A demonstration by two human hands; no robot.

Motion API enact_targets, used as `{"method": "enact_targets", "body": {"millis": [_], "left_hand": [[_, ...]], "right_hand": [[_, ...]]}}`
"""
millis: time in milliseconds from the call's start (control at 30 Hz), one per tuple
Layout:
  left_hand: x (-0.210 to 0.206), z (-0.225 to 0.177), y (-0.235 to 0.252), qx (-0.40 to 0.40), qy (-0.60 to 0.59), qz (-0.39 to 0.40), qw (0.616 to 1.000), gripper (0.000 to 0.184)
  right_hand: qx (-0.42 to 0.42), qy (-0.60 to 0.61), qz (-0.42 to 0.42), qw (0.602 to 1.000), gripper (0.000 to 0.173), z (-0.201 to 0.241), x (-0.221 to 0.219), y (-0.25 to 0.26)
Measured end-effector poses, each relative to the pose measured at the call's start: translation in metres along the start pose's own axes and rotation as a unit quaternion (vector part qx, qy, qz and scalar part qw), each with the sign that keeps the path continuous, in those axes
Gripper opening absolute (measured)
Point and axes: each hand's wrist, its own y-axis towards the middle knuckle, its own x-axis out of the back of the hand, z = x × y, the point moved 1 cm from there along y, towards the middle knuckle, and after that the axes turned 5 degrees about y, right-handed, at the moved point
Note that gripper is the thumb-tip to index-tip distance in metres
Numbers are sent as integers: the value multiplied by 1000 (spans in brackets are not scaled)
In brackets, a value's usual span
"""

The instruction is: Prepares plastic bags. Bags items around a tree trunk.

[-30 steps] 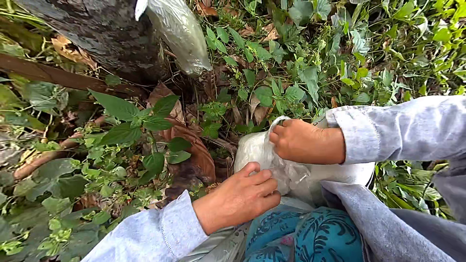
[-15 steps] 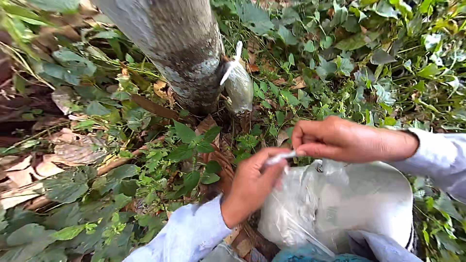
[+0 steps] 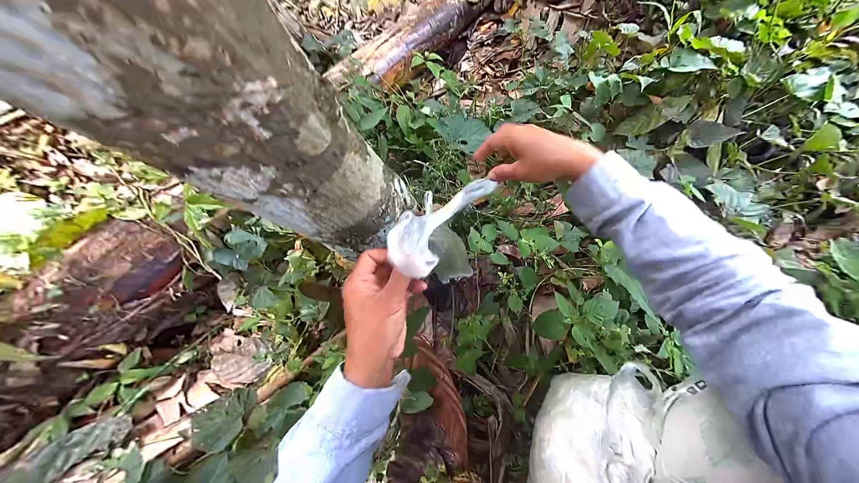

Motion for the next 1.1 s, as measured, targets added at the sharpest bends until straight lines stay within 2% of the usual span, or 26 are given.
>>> {"method": "enact_targets", "body": {"millis": [67,133,167,233,267,333,400,433,467,533,600,633,733,800,833,900,1000,1100], "left_hand": [[-23,-4,20,-25,38,17,999,12],[-44,-7,40,-60,107,55,991,10],[-52,-10,50,-74,136,66,986,15],[-64,-16,71,-67,130,46,988,15],[-69,-18,85,-58,95,9,994,13],[-74,-23,110,-48,59,-45,996,22],[-77,-27,124,-51,142,-17,988,31],[-80,-28,130,-61,215,12,975,26],[-81,-29,137,-77,300,46,950,20],[-81,-32,154,-114,466,109,870,26],[-85,-29,167,-125,581,159,789,28],[-88,-23,173,-119,625,182,750,30],[-102,-2,184,-48,729,244,637,49],[-109,9,185,1,778,268,568,58],[-110,15,184,15,793,277,543,58],[-105,27,186,37,802,297,517,56],[-91,51,206,13,781,346,520,57],[-91,58,220,-26,766,398,505,53]], "right_hand": [[20,110,-64,992,33,12,-14,-3],[3,236,-44,971,37,31,-28,-9],[2,282,-44,958,33,31,-35,-8],[1,358,-102,928,18,16,-42,-1],[-20,382,-141,913,13,6,-39,1],[-69,384,-215,895,12,-16,-27,4],[-49,341,-268,900,12,-39,-22,7],[-15,314,-285,905,9,-48,-21,9],[22,275,-296,914,8,-54,-20,11],[55,166,-292,940,9,-61,-16,11],[32,68,-257,963,23,-63,-19,10],[-5,28,-214,976,31,-62,-23,12],[-110,-12,-110,988,51,-60,-53,23],[-122,-8,-87,989,57,-62,-79,33],[-112,-13,-84,990,54,-65,-94,36],[-88,-28,-90,992,48,-70,-123,39],[-73,-24,-142,987,47,-75,-158,39],[-95,4,-103,990,51,-82,-168,56]]}}
